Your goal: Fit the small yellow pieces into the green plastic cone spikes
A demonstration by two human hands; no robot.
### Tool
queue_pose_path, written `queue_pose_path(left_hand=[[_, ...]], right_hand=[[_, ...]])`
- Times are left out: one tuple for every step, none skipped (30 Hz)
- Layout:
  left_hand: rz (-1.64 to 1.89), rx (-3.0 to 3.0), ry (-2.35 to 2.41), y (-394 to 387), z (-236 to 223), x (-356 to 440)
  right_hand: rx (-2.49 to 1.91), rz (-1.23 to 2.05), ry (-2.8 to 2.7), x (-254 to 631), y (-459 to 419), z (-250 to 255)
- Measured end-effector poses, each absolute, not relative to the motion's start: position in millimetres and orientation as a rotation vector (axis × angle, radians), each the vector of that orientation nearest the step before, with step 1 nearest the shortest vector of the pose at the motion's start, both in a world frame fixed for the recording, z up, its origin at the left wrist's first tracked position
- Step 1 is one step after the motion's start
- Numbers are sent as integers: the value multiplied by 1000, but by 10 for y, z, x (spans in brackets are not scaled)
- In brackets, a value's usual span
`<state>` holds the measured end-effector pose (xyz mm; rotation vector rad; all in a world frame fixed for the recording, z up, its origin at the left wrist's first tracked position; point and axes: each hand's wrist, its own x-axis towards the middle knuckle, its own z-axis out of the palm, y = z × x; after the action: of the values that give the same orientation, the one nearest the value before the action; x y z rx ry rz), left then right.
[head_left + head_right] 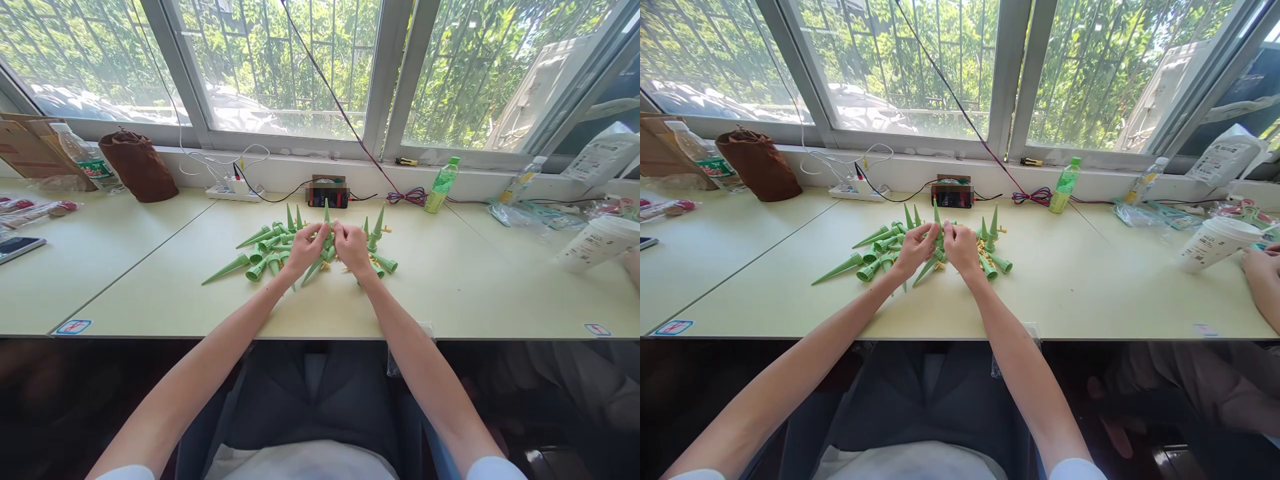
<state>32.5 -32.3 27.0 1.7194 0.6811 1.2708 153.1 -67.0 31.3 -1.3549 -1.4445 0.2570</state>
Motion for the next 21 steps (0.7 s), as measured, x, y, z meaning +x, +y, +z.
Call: queue_pose_path(left_hand=[[1276, 1730, 678, -323, 271, 323], [1278, 1735, 675, -323, 272, 321], [1275, 1738, 674, -324, 272, 318], [1269, 1739, 673, -326, 272, 315], [1260, 1741, 673, -328, 273, 312], [1251, 1744, 672, -329, 272, 309], [1246, 1748, 671, -329, 272, 306], [1247, 1751, 671, -328, 271, 304], [1252, 1754, 670, -326, 270, 303], [1261, 1757, 667, -323, 269, 303], [1270, 1760, 665, -319, 268, 303], [1277, 1762, 662, -315, 267, 303], [1283, 1763, 658, -311, 266, 303], [1285, 1765, 656, -307, 266, 303], [1286, 1766, 654, -305, 267, 303], [1289, 1766, 653, -303, 268, 303], [1291, 1768, 653, -301, 269, 303], [1293, 1770, 653, -300, 270, 302], [1293, 1772, 654, -299, 271, 302], [1291, 1775, 657, -298, 270, 302], [1287, 1779, 661, -297, 269, 301]], right_hand=[[-1364, 257, -1444, 1532, -669, 315], [-1370, 254, -1445, 1533, -668, 316], [-1373, 250, -1444, 1534, -666, 316], [-1374, 248, -1443, 1535, -665, 316], [-1373, 249, -1442, 1536, -664, 317], [-1371, 254, -1441, 1537, -664, 317], [-1366, 261, -1439, 1539, -665, 318], [-1361, 268, -1438, 1540, -666, 319], [-1355, 274, -1437, 1541, -667, 320], [-1351, 281, -1437, 1542, -668, 321], [-1347, 286, -1437, 1544, -668, 321], [-1344, 287, -1437, 1545, -668, 321], [-1341, 286, -1436, 1546, -667, 320], [-1338, 281, -1434, 1547, -665, 319], [-1335, 277, -1433, 1547, -664, 318], [-1334, 273, -1433, 1547, -663, 318], [-1336, 273, -1434, 1547, -662, 318], [-1340, 276, -1434, 1546, -662, 320], [-1347, 280, -1435, 1545, -663, 322], [-1354, 285, -1434, 1545, -665, 325], [-1360, 290, -1433, 1544, -666, 328]])
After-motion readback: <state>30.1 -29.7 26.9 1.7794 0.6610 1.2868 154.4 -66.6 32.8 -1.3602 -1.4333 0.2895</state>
